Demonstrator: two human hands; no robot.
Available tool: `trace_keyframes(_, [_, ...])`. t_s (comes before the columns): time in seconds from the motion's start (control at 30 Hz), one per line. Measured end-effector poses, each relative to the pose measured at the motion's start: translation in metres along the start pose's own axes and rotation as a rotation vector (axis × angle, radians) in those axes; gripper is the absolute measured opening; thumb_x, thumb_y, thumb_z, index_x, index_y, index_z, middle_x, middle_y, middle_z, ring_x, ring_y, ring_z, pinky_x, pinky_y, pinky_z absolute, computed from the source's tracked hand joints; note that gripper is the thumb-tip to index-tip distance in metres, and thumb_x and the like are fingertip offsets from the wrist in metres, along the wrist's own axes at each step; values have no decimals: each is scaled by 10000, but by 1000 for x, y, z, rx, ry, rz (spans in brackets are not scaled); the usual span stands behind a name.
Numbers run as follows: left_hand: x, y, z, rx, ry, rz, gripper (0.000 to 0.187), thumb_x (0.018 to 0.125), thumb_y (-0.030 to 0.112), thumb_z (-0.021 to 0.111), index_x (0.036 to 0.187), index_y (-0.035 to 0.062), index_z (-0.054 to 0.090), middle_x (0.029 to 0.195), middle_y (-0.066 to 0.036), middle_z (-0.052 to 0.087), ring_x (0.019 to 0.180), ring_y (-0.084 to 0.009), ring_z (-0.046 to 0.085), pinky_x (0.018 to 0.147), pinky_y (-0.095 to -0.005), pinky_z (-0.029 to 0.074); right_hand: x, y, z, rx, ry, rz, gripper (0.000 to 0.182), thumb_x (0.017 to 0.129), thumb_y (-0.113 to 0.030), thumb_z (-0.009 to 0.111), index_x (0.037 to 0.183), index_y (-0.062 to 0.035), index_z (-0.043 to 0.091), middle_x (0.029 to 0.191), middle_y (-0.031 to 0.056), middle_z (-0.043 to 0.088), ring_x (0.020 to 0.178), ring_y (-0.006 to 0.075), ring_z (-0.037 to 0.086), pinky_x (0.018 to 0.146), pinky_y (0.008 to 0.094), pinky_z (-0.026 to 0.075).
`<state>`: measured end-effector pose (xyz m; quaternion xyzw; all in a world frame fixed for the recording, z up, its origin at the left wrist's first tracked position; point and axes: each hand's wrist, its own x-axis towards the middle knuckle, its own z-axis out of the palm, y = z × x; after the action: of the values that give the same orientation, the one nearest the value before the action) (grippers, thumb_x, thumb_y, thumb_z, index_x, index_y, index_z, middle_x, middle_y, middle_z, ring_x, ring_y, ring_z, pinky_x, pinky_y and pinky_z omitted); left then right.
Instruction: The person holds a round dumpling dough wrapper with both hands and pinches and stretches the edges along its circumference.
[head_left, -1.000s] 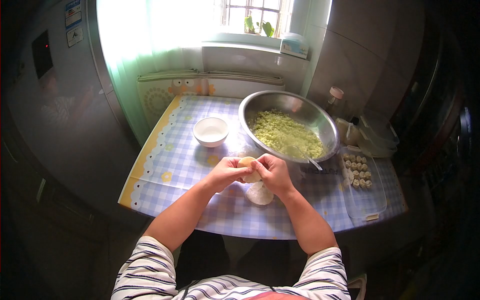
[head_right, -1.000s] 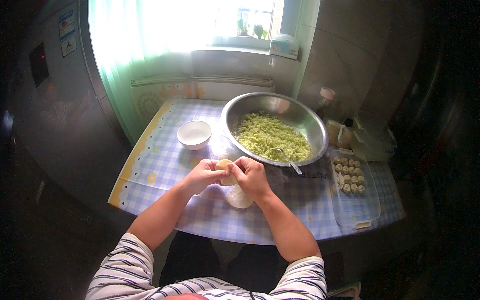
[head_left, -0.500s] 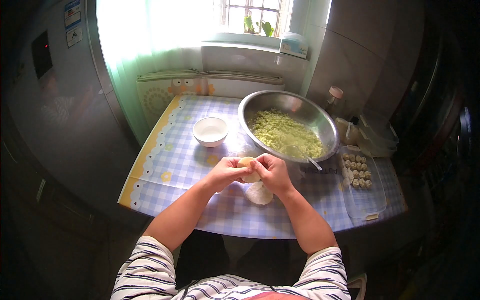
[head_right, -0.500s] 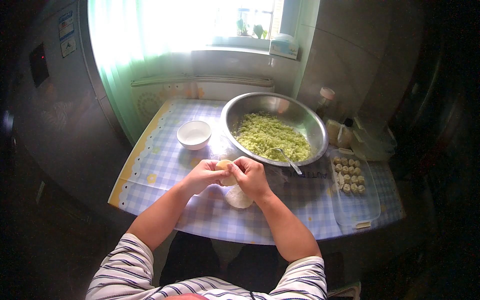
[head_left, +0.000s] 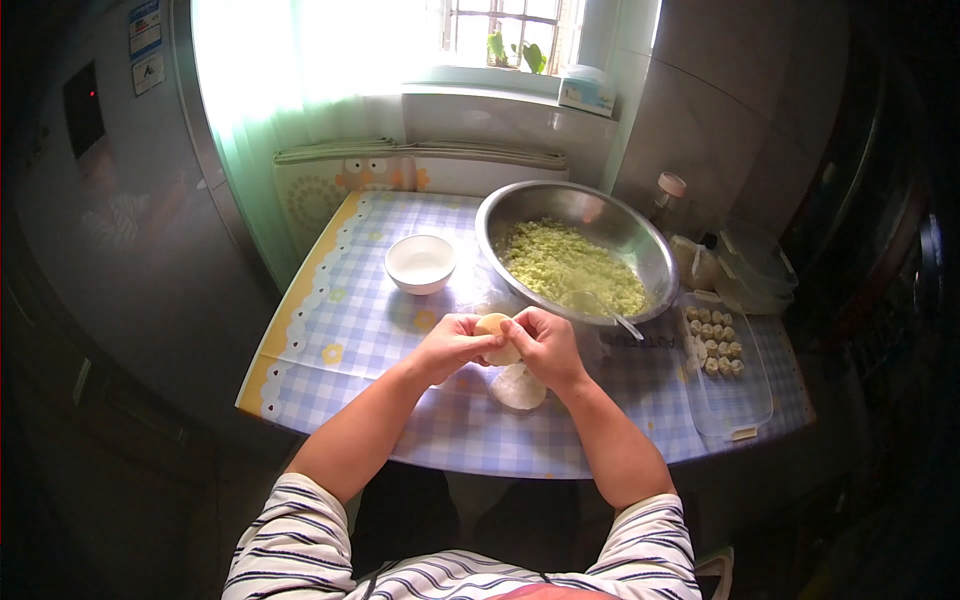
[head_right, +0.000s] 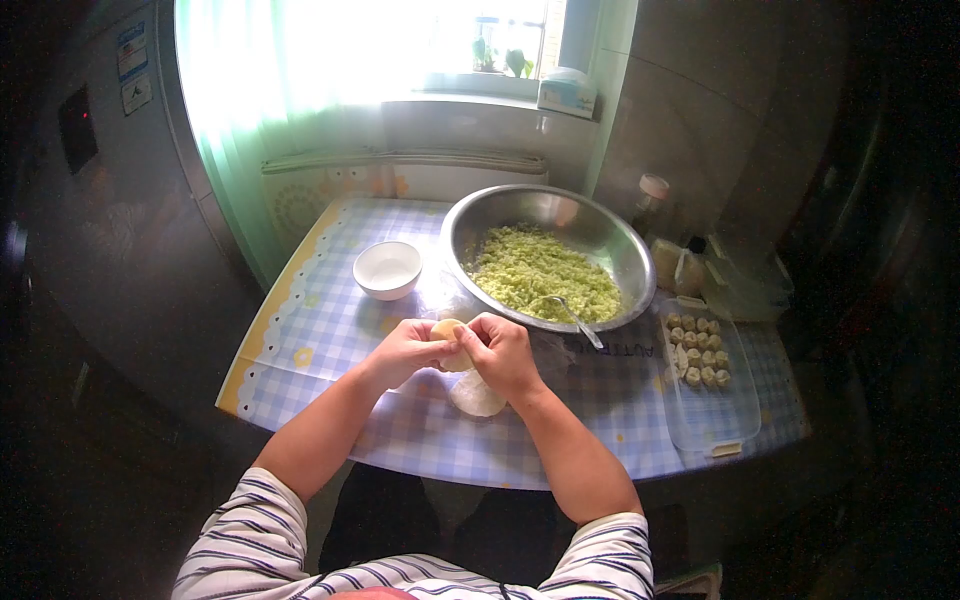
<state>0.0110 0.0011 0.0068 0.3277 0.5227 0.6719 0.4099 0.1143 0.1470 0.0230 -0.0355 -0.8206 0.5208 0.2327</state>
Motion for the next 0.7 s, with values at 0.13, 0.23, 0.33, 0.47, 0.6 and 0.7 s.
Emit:
trace_keyframes(0.13, [0,0,0,1,0,-1,230,807,215,683,947,41,630,828,-9,617,718,-64,563,619,-213,452,0,1,0,10,5,-9,197,846,-180,620,775,3,613,659,19,604,598,55,527,533,216,425])
trace_keyframes(0.23, [0,-1,-1,-15,-2,3,232,806,213,684,952,41,630,834,-12,620,718,-64,564,618,-213,453,0,0,1,19,11,-4,197,846,-181,622,775,4,616,658,21,605,598,56,527,534,218,426])
trace_keyframes(0.33, [1,-1,-1,-4,9,-8,233,806,209,684,957,41,631,843,-15,623,721,-65,566,620,-213,454,0,-1,1,-1,18,1,202,845,-184,626,776,5,618,655,25,605,595,59,526,534,221,427])
trace_keyframes(0.47, [1,-2,-2,-18,3,-6,235,806,204,683,964,38,631,848,-16,624,724,-66,568,622,-214,456,0,-2,1,-44,40,-17,195,829,-177,629,766,7,623,626,72,600,560,99,537,524,252,433])
trace_keyframes(0.6, [2,-4,-3,-7,5,-6,278,790,247,699,968,44,632,855,-14,627,725,-66,568,614,-211,456,0,-5,1,-55,51,-22,195,823,-177,630,762,8,624,621,89,602,551,114,545,524,264,437])
trace_keyframes(0.7, [2,-4,-3,-4,5,-4,299,783,274,706,966,49,633,855,-12,628,724,-66,567,608,-210,455,-1,-6,1,-38,46,-7,195,820,-181,635,769,7,626,633,84,607,558,113,547,528,259,438])
